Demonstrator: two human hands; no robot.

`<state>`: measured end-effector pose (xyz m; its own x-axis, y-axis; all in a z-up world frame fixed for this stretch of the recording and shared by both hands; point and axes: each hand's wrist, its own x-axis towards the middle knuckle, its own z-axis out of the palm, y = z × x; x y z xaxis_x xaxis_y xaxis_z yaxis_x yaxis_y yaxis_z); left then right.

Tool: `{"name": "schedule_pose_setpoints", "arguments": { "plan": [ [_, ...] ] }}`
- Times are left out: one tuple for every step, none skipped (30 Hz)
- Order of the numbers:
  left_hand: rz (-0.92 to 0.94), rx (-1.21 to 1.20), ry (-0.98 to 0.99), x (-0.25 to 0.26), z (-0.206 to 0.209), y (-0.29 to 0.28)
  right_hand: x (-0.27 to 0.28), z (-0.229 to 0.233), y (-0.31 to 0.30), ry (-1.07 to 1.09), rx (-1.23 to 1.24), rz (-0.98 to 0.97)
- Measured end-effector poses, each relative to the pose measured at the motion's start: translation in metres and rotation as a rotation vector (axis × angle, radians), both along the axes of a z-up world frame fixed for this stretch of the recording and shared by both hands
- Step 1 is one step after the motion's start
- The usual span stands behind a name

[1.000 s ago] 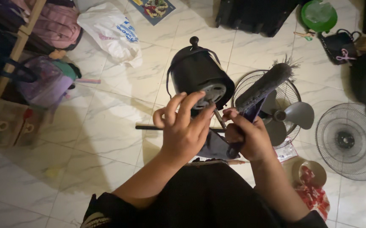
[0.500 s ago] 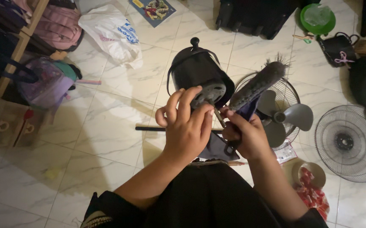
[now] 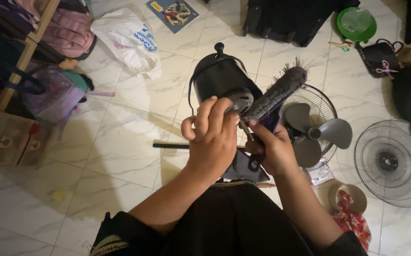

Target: The person cleans the fan motor housing with a brush, then uses a screwdriver to loosen and remove screws from the motor assembly. The person continues to unscrew components and manipulate the motor parts.

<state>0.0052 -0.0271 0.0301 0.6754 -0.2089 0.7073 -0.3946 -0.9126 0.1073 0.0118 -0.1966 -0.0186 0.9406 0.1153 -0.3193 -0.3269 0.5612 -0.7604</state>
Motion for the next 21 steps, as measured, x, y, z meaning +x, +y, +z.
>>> {"name": "schedule_pose_setpoints", "arguments": {
  "plan": [
    [-0.001,0.007,-0.001,0.001,0.000,0.001,0.000,0.000,0.000,0.001,0.000,-0.001],
    [-0.001,0.014,-0.002,0.003,0.000,0.003,0.000,0.000,-0.001,0.002,0.000,-0.002],
    [-0.002,0.020,-0.002,0.004,0.000,0.005,0.001,0.000,0.000,0.025,-0.017,-0.006],
    [0.002,0.018,-0.010,0.004,0.000,0.005,0.001,-0.001,0.000,0.049,-0.033,-0.010],
    [0.005,0.016,-0.017,0.003,0.000,0.004,0.001,-0.001,0.000,0.074,-0.049,-0.014],
    [0.009,0.014,-0.023,0.002,0.000,0.004,0.002,-0.002,-0.001,0.079,-0.052,-0.011],
    [0.007,0.014,-0.035,0.000,0.001,0.004,0.002,-0.002,-0.001,0.087,-0.055,-0.008],
    [0.005,0.014,-0.047,-0.003,0.001,0.005,0.002,-0.003,-0.002,0.094,-0.058,-0.005],
    [0.003,0.015,-0.057,-0.006,0.002,0.006,0.001,-0.005,-0.003,0.093,-0.045,-0.009],
    [0.003,-0.001,-0.042,-0.008,0.002,0.007,0.002,-0.007,-0.004,0.092,-0.033,-0.014],
    [0.001,-0.015,-0.028,-0.010,0.004,0.009,0.003,-0.008,-0.006,0.090,-0.020,-0.020],
    [0.000,-0.030,-0.014,-0.010,0.005,0.010,0.004,-0.009,-0.007,0.091,-0.027,-0.013],
    [-0.006,-0.049,0.010,-0.010,0.007,0.011,0.004,-0.010,-0.009,0.092,-0.034,-0.006],
    [-0.011,-0.068,0.034,-0.011,0.009,0.012,0.003,-0.012,-0.011,0.093,-0.041,0.002],
    [-0.014,-0.087,0.058,-0.011,0.010,0.013,0.004,-0.013,-0.012,0.062,-0.008,0.024],
    [-0.018,-0.090,0.065,-0.010,0.012,0.014,0.003,-0.014,-0.014,0.030,0.025,0.046],
    [-0.023,-0.093,0.072,-0.009,0.013,0.014,0.003,-0.015,-0.016,-0.003,0.058,0.068],
    [-0.028,-0.097,0.078,-0.008,0.014,0.015,0.003,-0.016,-0.018,0.003,0.029,0.046],
    [-0.038,-0.103,0.087,-0.008,0.014,0.015,0.002,-0.017,-0.023,0.010,0.001,0.024],
    [-0.047,-0.109,0.096,-0.009,0.013,0.016,0.001,-0.018,-0.026,0.017,-0.028,0.001],
    [-0.057,-0.114,0.108,-0.010,0.011,0.017,0.001,-0.019,-0.030,-0.029,-0.030,-0.001]
  ]
}}
